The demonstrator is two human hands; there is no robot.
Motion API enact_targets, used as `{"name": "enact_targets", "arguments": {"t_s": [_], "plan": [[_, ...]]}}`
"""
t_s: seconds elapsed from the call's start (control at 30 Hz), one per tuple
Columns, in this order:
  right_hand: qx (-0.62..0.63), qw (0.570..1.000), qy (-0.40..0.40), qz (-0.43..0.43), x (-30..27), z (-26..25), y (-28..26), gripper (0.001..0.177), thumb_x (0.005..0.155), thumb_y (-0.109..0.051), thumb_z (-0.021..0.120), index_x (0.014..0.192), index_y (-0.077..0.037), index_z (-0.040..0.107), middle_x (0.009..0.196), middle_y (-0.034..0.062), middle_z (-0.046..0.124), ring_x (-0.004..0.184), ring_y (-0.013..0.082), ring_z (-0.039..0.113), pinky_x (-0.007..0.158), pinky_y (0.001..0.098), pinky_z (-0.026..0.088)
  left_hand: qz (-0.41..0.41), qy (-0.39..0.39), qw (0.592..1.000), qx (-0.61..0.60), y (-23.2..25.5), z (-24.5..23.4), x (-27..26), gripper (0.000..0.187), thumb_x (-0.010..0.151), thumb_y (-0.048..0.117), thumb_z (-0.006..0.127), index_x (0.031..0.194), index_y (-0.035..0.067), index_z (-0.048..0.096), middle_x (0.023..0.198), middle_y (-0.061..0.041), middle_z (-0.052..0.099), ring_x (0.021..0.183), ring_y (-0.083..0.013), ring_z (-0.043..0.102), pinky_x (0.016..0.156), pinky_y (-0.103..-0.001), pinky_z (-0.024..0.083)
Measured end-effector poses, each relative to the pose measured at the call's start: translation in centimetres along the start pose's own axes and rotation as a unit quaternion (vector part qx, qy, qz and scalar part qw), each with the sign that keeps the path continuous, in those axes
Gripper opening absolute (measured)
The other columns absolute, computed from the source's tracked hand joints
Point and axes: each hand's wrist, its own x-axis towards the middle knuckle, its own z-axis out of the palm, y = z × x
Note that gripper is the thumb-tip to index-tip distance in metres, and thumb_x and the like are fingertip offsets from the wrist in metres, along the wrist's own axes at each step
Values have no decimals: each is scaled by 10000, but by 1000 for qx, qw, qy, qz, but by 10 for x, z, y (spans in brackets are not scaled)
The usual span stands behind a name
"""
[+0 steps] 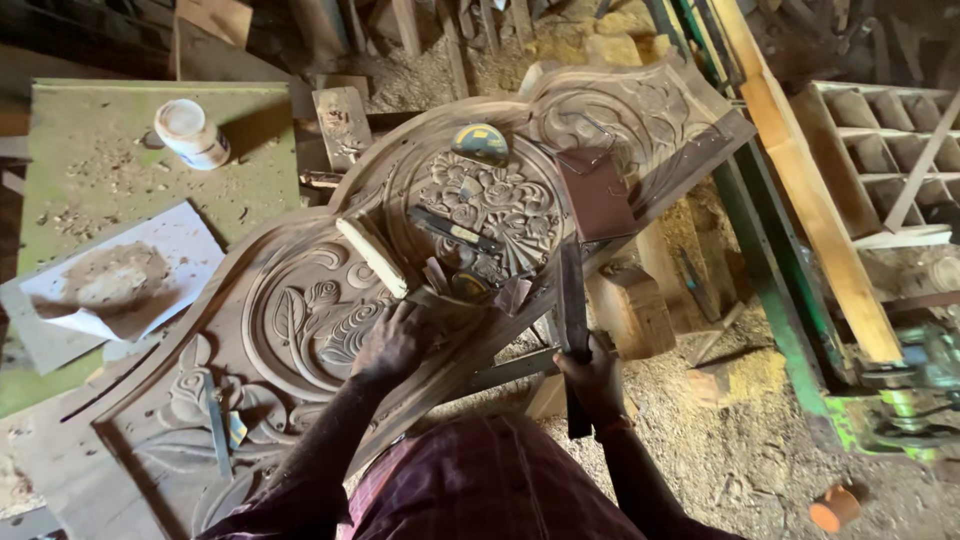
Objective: The person carves a floral design into a wooden panel using a chisel and mallet. They repeatedly strike the chisel to remove wood and refine the details of the carving.
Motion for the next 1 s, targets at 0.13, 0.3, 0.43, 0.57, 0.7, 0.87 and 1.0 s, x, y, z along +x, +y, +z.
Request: {"name": "enact_targets", "arguments": {"t_s": [0.13,0.3,0.43,0.57,0.7,0.87,1.0], "plan": [[-9,1000,-23,11,22,-2,-16,246,786,-178,774,941,-19,669,771,27,728,708,125,687,644,304,551,-57,92,990,-90,-2,17,2,503,895,130,551,1393,71,585,1465,-184,482,1369,-341,421,1117,-468,379],[-6,993,-102,-65,92,3,1,330,834,-185,742,1124,-41,674,850,68,743,722,186,691,652,343,573,-90,137,986,0,17,22,-39,465,839,157,621,1301,106,647,1397,-193,521,1340,-349,444,1113,-491,405],[-92,972,-137,-167,168,17,14,430,803,-266,779,1169,-55,697,892,96,795,750,225,755,688,369,585,-206,262,940,-70,47,11,-95,361,827,115,648,1185,95,694,1310,-161,600,1299,-341,509,1068,-481,444],[-226,958,-113,-139,204,24,7,587,778,-369,798,1245,-36,671,907,193,761,825,345,753,730,435,575,-305,354,882,-63,85,0,-140,254,830,67,643,1066,131,712,1205,-69,674,1247,-296,584,1048,-463,467],[-363,873,10,-326,196,46,-29,627,802,-374,809,1304,-29,660,1175,185,682,1034,396,699,890,494,558,-428,358,829,-17,128,0,-172,241,818,60,661,1038,140,717,1198,-71,670,1245,-313,579,1025,-460,467],[-257,895,-286,-227,148,76,-49,598,939,-442,609,1466,-162,571,1483,39,555,993,316,624,820,472,513,-500,376,779,-37,182,16,-183,265,842,17,627,1054,138,728,1239,-100,639,1250,-316,564,1049,-446,477],[-318,802,-188,-470,137,99,-48,554,860,-402,761,1260,-27,680,1420,171,571,1302,380,513,1051,479,451,-512,364,778,-22,198,20,-179,212,811,36,664,983,141,731,1212,-77,658,1217,-307,584,973,-455,485]]}}
